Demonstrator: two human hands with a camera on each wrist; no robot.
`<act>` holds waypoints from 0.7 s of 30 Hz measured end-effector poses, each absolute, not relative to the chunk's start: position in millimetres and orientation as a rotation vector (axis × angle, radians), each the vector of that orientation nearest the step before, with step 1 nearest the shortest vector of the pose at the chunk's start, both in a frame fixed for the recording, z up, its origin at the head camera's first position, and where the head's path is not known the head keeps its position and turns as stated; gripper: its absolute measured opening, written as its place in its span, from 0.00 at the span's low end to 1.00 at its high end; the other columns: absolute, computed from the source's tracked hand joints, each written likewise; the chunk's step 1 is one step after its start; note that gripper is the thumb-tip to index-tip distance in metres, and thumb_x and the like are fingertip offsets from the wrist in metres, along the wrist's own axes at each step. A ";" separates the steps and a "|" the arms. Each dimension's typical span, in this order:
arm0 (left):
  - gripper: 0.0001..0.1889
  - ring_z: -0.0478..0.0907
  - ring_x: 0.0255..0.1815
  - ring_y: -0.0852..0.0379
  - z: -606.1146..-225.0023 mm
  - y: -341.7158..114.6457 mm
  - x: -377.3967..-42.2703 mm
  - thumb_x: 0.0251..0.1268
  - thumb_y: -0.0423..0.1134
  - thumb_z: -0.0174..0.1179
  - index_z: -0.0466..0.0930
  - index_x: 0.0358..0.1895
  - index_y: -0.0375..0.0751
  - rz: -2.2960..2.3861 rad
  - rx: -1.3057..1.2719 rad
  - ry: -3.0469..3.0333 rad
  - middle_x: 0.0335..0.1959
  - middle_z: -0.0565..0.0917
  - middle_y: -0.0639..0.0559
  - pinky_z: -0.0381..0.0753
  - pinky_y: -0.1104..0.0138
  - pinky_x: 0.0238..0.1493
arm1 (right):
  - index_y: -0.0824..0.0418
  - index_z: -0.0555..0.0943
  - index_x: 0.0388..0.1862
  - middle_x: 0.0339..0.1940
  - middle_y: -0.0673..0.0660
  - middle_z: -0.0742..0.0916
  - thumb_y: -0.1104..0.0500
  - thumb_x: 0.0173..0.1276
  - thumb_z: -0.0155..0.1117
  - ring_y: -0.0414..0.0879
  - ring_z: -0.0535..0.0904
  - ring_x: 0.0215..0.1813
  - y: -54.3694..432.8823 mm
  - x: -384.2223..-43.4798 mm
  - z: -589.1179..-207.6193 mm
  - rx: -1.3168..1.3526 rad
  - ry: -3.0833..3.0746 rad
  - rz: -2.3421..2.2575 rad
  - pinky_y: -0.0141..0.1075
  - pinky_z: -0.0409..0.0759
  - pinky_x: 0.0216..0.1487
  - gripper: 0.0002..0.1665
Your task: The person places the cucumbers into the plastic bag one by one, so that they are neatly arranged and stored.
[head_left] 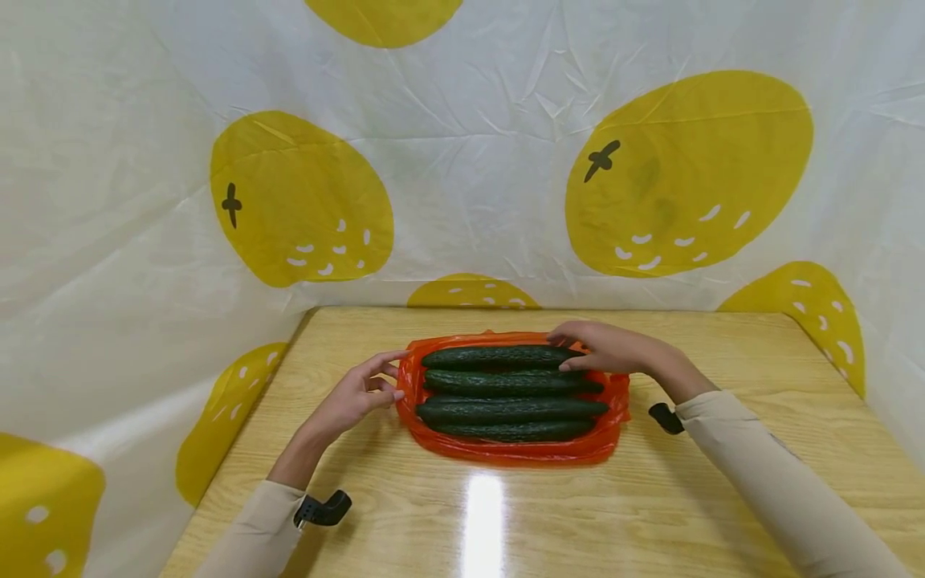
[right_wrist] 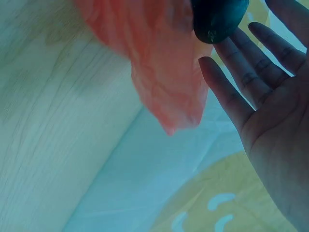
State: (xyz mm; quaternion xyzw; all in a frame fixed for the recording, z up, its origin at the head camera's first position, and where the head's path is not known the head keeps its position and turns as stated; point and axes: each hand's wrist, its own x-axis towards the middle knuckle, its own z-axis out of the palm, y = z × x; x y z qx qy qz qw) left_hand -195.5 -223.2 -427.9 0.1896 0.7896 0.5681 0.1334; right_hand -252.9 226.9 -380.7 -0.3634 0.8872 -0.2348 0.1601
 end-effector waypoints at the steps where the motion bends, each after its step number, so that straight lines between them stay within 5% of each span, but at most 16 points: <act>1: 0.32 0.81 0.43 0.46 -427.5 -223.2 -195.3 0.70 0.31 0.64 0.66 0.75 0.42 1.646 0.548 2.291 0.54 0.74 0.38 0.86 0.53 0.46 | 0.67 0.71 0.72 0.66 0.64 0.80 0.53 0.74 0.65 0.62 0.76 0.66 228.8 -251.1 -379.9 -1.032 2.535 -0.681 0.60 0.73 0.65 0.33; 10: 0.32 0.81 0.44 0.44 -425.1 -226.5 -191.9 0.71 0.33 0.64 0.66 0.76 0.44 1.639 0.538 2.291 0.55 0.76 0.37 0.84 0.47 0.49 | 0.62 0.67 0.76 0.70 0.62 0.78 0.37 0.72 0.63 0.63 0.72 0.70 247.2 -235.0 -373.7 -0.972 2.558 -0.697 0.62 0.70 0.67 0.44; 21: 0.32 0.78 0.46 0.27 -422.5 -232.7 -191.2 0.70 0.30 0.62 0.65 0.76 0.40 1.662 0.523 2.303 0.54 0.78 0.37 0.83 0.45 0.53 | 0.57 0.67 0.77 0.73 0.58 0.75 0.39 0.72 0.64 0.59 0.72 0.70 267.3 -210.1 -368.0 -0.959 2.644 -0.753 0.64 0.68 0.67 0.42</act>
